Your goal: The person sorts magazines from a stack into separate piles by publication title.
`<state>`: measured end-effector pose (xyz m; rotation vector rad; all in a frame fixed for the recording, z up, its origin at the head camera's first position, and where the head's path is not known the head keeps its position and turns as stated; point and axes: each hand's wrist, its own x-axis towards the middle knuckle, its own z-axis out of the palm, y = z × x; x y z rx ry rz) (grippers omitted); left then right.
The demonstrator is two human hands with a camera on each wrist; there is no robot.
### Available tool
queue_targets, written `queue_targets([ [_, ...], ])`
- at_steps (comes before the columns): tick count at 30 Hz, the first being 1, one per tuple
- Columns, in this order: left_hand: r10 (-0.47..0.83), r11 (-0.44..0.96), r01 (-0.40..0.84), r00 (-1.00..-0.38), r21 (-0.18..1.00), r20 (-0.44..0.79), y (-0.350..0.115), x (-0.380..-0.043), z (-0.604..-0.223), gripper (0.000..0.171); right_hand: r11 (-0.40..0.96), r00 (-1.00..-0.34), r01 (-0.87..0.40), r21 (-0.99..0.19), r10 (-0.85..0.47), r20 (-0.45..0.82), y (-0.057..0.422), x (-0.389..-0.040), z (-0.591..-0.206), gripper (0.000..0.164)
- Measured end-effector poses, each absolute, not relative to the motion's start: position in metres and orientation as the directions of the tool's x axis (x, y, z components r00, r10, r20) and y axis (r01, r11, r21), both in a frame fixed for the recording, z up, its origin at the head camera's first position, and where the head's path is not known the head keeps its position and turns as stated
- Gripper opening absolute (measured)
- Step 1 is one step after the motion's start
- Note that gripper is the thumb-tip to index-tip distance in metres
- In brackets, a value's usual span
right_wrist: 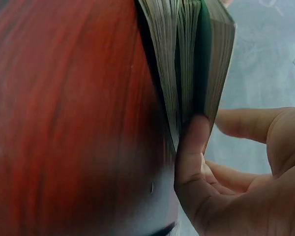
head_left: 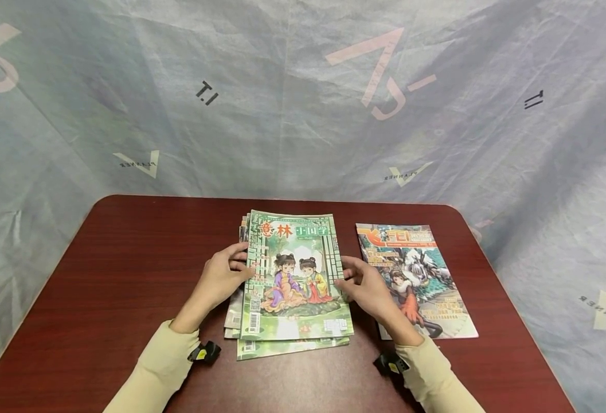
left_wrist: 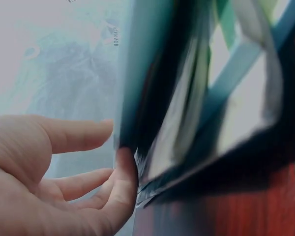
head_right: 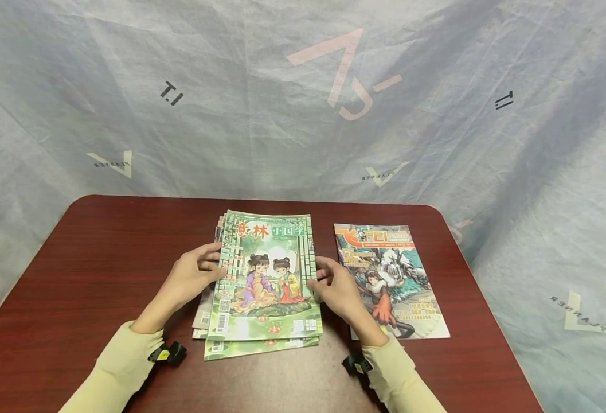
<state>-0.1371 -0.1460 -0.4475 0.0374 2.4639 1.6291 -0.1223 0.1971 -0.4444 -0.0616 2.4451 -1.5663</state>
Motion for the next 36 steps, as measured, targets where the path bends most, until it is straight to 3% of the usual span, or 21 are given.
queue_targets([
  [18,0.112,0.398,-0.077,-0.985,0.914,-0.132,-0.144,-0.135,-0.446,0.064,0.320,-0.981,0.081,-0.944,-0.144,-0.133,0.196,-0.125,-0.443,0.057],
  [36,0.132,0.397,-0.029,-0.987,0.917,-0.088,-0.170,-0.140,-0.423,0.063,0.212,-0.986,-0.086,-0.974,-0.161,0.052,0.173,-0.120,-0.429,0.059],
])
